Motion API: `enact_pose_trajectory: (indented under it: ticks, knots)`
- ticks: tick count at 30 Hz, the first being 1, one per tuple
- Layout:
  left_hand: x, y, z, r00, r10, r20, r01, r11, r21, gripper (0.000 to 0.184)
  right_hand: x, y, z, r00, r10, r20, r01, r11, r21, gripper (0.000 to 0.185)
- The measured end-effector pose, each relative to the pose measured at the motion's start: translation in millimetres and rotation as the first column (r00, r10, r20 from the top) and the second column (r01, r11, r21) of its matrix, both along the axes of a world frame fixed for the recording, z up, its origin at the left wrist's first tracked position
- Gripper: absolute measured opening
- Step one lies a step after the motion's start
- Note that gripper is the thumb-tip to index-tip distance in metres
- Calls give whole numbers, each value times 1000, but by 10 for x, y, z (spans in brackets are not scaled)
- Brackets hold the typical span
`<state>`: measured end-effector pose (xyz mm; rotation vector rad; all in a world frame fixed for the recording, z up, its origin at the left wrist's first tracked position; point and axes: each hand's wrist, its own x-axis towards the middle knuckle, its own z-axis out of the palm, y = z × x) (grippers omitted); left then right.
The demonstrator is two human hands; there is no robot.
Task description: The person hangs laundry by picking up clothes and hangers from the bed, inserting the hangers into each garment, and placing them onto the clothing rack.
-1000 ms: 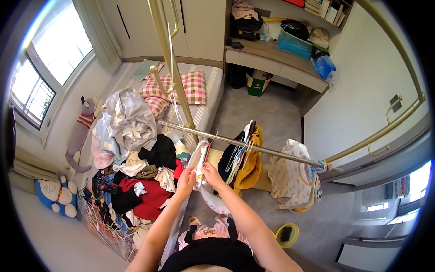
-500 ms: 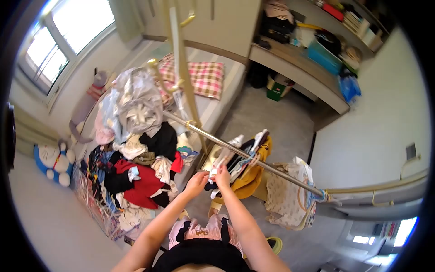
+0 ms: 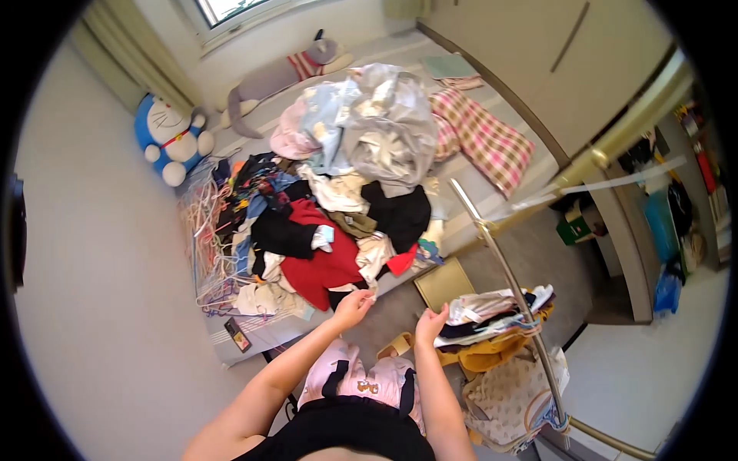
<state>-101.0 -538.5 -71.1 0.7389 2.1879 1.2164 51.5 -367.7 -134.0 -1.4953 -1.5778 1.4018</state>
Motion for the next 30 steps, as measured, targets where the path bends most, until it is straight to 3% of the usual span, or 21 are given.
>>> enact_pose_trajectory:
  ticks: [1, 2, 4, 8, 10, 12, 14, 16, 17, 18, 20, 23, 24, 25, 27, 30]
  knots:
    - [-173, -207, -47, 998, 46, -31, -46, 999, 7, 21, -170, -179, -31, 999, 23, -23, -24, 999, -35, 50]
    - [-353, -408, -105, 994, 92, -61, -91, 996, 16, 20, -302, -309, -45, 982, 185, 43, -178, 975, -130, 48]
    - [-674, -807, -260, 960, 272, -72, -275, 961, -39, 17, -688, -661, 191, 957, 284, -63, -289, 903, -319, 45]
    - [-1392, -1618, -811, 854, 520, -14, -521, 853, -45, 17, -1314, -1250, 363, 836, 544, -71, -516, 733, -443, 29]
    - [-1722, -1934, -1009, 790, 613, -16, -613, 787, -69, 22, -1562, -1502, 351, 774, 623, -113, -589, 644, -488, 22]
    - [-2000, -2132, -1121, 727, 659, -191, -681, 727, -86, 26, -1793, -1742, 372, 732, 668, -134, -620, 572, -537, 20]
    - [-2286, -2244, -1138, 690, 720, -72, -722, 679, -132, 35, -1979, -1946, 441, 708, 694, -128, -626, 535, -567, 20]
    - [-2563, -2335, -1343, 710, 701, -69, -700, 713, 35, 38, -2095, -2092, 441, 677, 723, -137, -644, 492, -586, 20]
    - [-2667, -2314, -1385, 564, 751, 343, -800, 601, -1, 32, -2142, -2141, 450, 661, 742, -113, -645, 484, -591, 20]
    - [-2778, -2273, -1373, 306, 659, 687, -863, 497, -92, 27, -2193, -2177, 462, 657, 746, -103, -640, 481, -599, 20]
    - [-2951, -2277, -1408, 157, 554, 818, -931, 359, -64, 21, -2261, -2232, 500, 651, 754, -83, -629, 476, -615, 20]
    - [-2975, -2179, -1357, 624, 693, 359, -775, 607, 176, 19, -2375, -2253, 573, 672, 737, -78, -611, 491, -622, 19]
    - [-2887, -2026, -889, 716, 680, 160, -693, 665, 278, 20, -2414, -2256, 588, 681, 728, -82, -604, 495, -625, 18]
    - [-2798, -1951, -742, 793, 609, -15, -569, 749, 338, 19, -2474, -2245, 602, 678, 730, -80, -612, 501, -611, 19]
    - [-2486, -1795, -134, 859, 485, -162, -395, 831, 392, 12, -2624, -2221, 617, 709, 697, -102, -617, 544, -570, 28]
    - [-1949, -1711, 303, 947, 254, -196, -147, 887, 438, 8, -2937, -2206, 672, 877, 438, -199, -462, 651, -602, 46]
